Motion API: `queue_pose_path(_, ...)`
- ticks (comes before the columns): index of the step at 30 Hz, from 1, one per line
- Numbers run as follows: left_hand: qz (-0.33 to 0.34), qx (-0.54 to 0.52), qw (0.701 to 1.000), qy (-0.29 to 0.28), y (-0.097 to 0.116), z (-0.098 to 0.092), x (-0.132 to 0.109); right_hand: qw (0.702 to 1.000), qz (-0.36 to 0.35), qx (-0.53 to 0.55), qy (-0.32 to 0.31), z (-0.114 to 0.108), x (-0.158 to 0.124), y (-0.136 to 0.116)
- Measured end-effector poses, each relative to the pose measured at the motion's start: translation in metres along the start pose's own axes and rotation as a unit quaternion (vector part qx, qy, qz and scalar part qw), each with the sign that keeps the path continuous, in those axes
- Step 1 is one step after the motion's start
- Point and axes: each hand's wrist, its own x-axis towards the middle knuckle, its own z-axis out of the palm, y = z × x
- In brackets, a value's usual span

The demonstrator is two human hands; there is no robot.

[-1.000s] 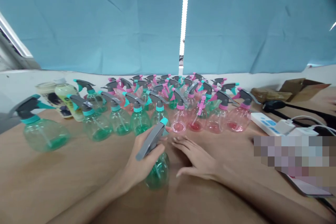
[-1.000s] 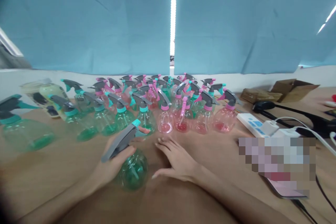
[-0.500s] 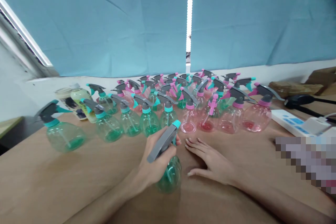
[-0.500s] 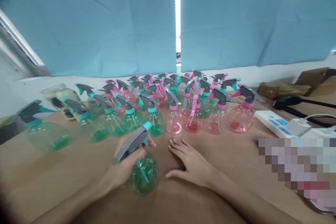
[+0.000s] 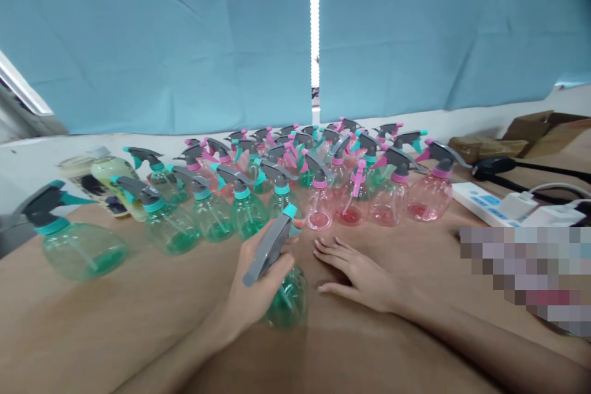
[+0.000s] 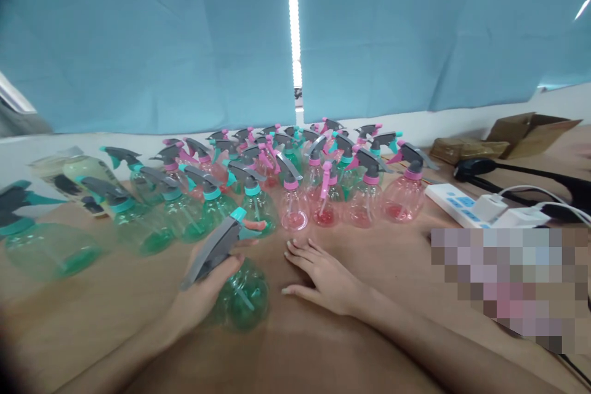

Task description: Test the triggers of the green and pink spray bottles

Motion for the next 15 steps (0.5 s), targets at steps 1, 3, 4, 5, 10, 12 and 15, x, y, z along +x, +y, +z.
queue_pose_path(1, -0.001, -0.009, 1.000, -0.003, -0.0005, 0.0002, -0.0005, 1.000, 0.000, 0.000, 0.001, 0.0000, -0.0002, 0.0004)
queue_pose_path(3, -0.001, -0.007, 1.000, -0.010, -0.0004, 0.0002, -0.0012, 1.000, -0.001, 0.005, 0.006, 0.0007, -0.0007, 0.0016)
queue_pose_path(4, 0.001, -0.001, 1.000, -0.012, 0.0001, 0.0001, -0.0014, 1.000, -0.001, 0.009, 0.010, 0.0011, -0.0009, 0.0022)
queue_pose_path(5, 0.004, 0.007, 1.000, -0.013, 0.0007, 0.0000, -0.0015, 1.000, -0.001, 0.014, 0.012, 0.0014, -0.0012, 0.0027)
queue_pose_path(10, 0.005, 0.037, 0.999, -0.005, 0.0012, 0.0008, -0.0006, 1.000, -0.001, 0.022, 0.013, 0.0015, -0.0013, 0.0031)
queue_pose_path(12, 0.006, 0.040, 0.999, 0.002, -0.0005, 0.0015, -0.0002, 1.000, 0.000, 0.016, 0.008, 0.0012, -0.0009, 0.0028)
queue_pose_path(15, 0.005, 0.044, 0.999, 0.010, -0.0027, 0.0022, -0.0003, 1.000, 0.001, 0.017, 0.008, 0.0013, -0.0006, 0.0025)
